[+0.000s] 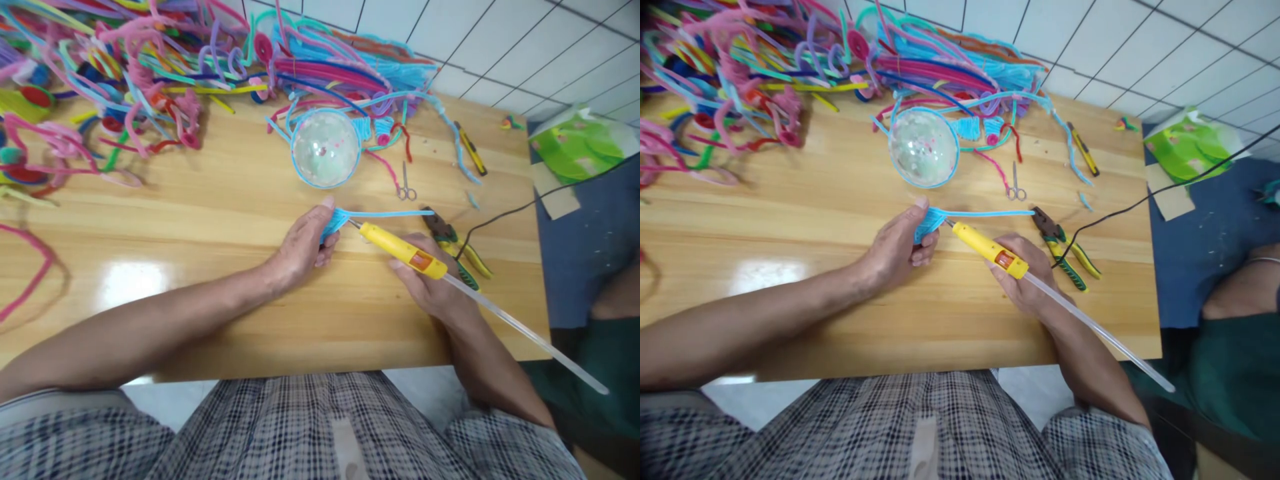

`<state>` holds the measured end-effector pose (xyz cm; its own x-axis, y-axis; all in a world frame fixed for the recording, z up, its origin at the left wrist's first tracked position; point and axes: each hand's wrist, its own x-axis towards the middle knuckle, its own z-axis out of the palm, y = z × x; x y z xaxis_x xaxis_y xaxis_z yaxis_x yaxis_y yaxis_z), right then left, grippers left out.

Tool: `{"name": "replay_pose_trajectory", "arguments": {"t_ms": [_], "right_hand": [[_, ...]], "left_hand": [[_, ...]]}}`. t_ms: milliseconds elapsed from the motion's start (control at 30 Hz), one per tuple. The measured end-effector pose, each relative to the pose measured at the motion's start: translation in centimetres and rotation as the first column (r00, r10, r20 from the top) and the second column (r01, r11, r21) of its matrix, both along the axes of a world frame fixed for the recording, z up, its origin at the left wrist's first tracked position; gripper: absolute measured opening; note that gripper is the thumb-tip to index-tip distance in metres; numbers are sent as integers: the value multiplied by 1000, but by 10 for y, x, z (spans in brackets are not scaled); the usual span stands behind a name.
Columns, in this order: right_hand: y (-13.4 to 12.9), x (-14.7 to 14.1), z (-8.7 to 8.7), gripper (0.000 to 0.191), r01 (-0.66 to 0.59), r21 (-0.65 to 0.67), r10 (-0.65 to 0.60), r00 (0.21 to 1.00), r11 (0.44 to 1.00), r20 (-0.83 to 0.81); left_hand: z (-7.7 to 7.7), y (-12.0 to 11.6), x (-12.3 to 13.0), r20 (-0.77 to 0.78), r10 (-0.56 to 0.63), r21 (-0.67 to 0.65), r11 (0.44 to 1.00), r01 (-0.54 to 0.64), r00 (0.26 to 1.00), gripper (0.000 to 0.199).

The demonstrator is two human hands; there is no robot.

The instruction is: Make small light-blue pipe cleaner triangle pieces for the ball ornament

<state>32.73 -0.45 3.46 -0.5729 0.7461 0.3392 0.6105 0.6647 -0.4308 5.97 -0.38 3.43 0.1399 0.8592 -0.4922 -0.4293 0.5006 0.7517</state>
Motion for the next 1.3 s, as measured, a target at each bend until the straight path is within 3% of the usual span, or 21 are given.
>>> {"name": "replay_pose_trajectory", "arguments": {"t_ms": [367,1300], "right_hand": [[2,-3,0,23,-21,59,21,1000,998,12],[-1,2,-3,22,24,-15,-23,998,1000,64]], "left_hand": [[-5,-2,-2,3,-28,31,999,28,1000,60],[-3,-2,-1,-13,-19,14,1000,19,1000,60]]}}
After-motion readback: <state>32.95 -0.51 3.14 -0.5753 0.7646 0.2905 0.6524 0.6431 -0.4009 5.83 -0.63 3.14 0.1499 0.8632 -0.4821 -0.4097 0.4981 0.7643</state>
